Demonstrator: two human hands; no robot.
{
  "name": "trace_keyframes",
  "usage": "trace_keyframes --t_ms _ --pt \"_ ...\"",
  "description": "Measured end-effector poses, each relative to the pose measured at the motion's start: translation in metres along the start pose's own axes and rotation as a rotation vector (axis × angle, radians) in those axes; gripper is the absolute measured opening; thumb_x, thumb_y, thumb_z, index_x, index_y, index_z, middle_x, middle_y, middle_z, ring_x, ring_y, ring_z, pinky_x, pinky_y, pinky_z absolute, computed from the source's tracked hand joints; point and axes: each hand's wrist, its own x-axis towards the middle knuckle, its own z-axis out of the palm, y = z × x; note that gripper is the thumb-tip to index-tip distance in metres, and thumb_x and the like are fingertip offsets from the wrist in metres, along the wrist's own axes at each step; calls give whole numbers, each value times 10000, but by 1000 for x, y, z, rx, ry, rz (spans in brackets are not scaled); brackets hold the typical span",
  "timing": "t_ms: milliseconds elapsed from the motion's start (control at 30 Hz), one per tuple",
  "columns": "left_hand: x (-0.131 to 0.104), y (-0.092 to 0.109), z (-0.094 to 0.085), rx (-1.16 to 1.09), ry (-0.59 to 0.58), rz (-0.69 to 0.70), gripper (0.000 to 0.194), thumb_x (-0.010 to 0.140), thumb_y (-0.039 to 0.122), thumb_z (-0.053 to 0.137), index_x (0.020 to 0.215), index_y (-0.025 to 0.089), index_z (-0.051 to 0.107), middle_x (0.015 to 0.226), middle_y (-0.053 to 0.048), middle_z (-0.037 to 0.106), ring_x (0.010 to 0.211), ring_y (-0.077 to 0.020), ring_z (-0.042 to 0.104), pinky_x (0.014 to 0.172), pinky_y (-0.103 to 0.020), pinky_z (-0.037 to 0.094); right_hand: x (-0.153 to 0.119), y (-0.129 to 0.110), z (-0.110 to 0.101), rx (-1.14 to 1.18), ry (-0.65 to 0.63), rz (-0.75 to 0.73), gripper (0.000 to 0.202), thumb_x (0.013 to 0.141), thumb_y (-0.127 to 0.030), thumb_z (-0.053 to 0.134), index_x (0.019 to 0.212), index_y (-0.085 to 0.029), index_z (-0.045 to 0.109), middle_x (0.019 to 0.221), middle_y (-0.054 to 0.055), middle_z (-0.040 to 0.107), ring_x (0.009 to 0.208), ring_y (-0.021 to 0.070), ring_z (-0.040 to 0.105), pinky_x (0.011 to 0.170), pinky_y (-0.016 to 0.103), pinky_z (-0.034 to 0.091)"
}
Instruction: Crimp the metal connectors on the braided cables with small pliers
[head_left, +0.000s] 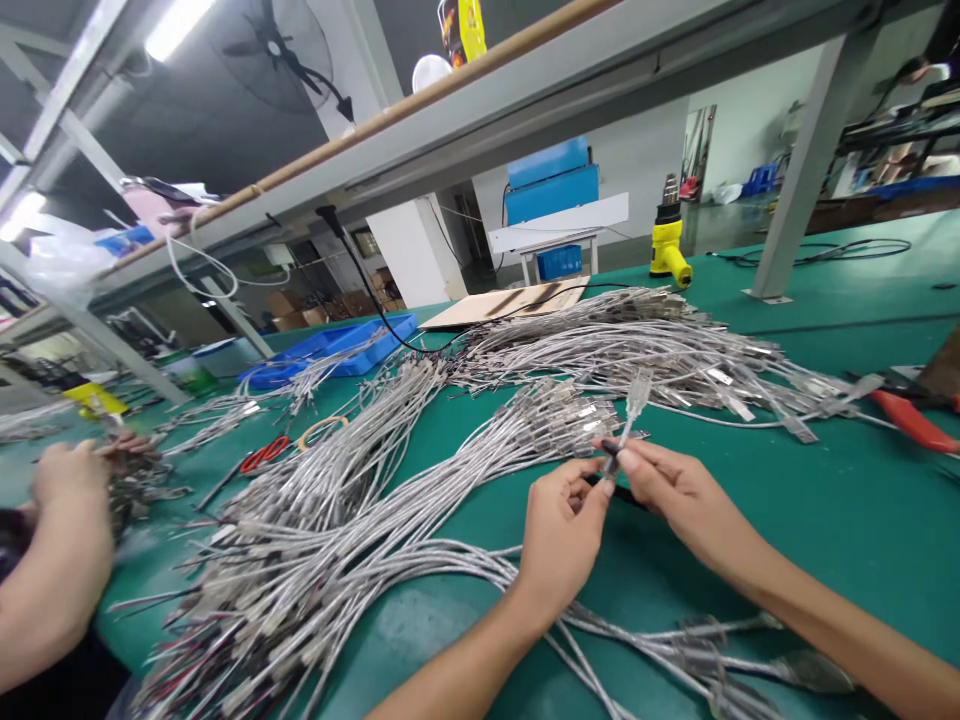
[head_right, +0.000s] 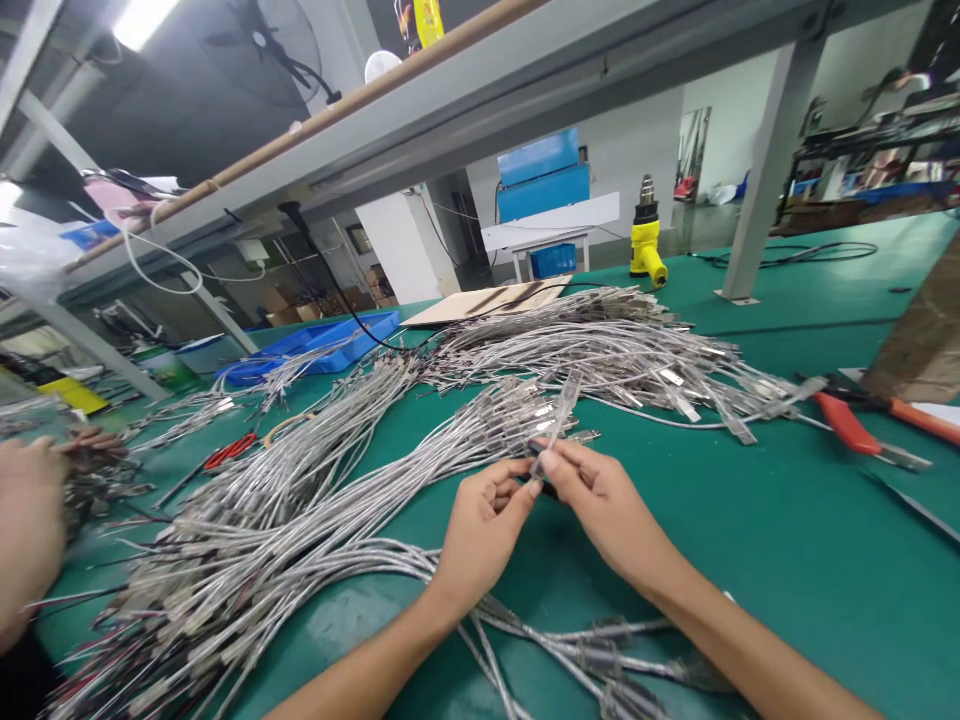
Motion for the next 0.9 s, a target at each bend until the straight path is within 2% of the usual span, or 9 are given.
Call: trace_keyframes --t_ms 100,267,367,433,533,667,767,833,900 --pt "0 1 -3 1 10 82 223 794 205 502 949 135 646 694 -15 581 605 -109 489 579 -200 382 -6 3 5 25 -72 -1 442 832 -433 517 1193 -182 464 637 -11 593 676 177 585 619 253 441" --pt "-3 -2 -4 116 -1 98 245 820 260 484 963 147 647 589 13 506 519 -96 404 505 -205 314 -4 0 5 11 7 -63 295 831 -443 506 970 -190 566 814 31 629 771 196 597 674 263 459" --pt "-5 -3 -2 134 -38 65 262 813 300 502 964 138 643 521 36 421 464 -85 322 451 -213 235 1 -3 1 -63 117 -102 363 840 -475 465 745 -160 617 689 33 582 711 192 561 626 260 437" --pt "-5 -4 -1 129 -45 55 263 812 299 505 964 135 643 513 41 397 464 -85 313 449 -215 218 3 -3 -1 -91 158 -84 417 843 -496 449 701 -148 631 543 3 475 593 162 505 546 249 392" --pt "-2 -3 -2 81 -53 47 282 818 308 495 993 137 635 535 37 406 481 -88 306 460 -213 226 2 -1 0 12 97 -17 442 832 -532 447 861 -133 636 482 -44 361 471 115 393 449 226 307" --pt "0 1 -5 37 -94 68 311 849 330 440 998 134 631 574 23 435 515 -95 303 484 -209 247 -1 1 3 85 -36 4 400 813 -486 517 1055 -168 544 613 -25 517 570 133 488 534 225 374" --pt "-3 3 -5 78 -145 67 329 859 360 426 957 124 633 544 34 387 512 -91 298 484 -210 241 0 0 0 -41 31 -91 332 828 -483 491 762 -172 585 672 3 540 647 152 506 601 239 390" --pt "-4 5 -4 88 -181 53 351 867 381 405 918 118 631 515 43 360 489 -86 295 471 -212 230 2 0 -4 -87 120 -103 432 824 -522 468 574 -172 506 558 -13 437 544 126 424 524 232 347" --pt "-3 5 -4 62 -204 26 382 877 398 374 902 115 627 490 48 359 455 -78 288 454 -210 221 3 2 -6 12 155 -20 475 803 -566 468 528 -182 419 489 -50 291 445 90 282 428 219 255"
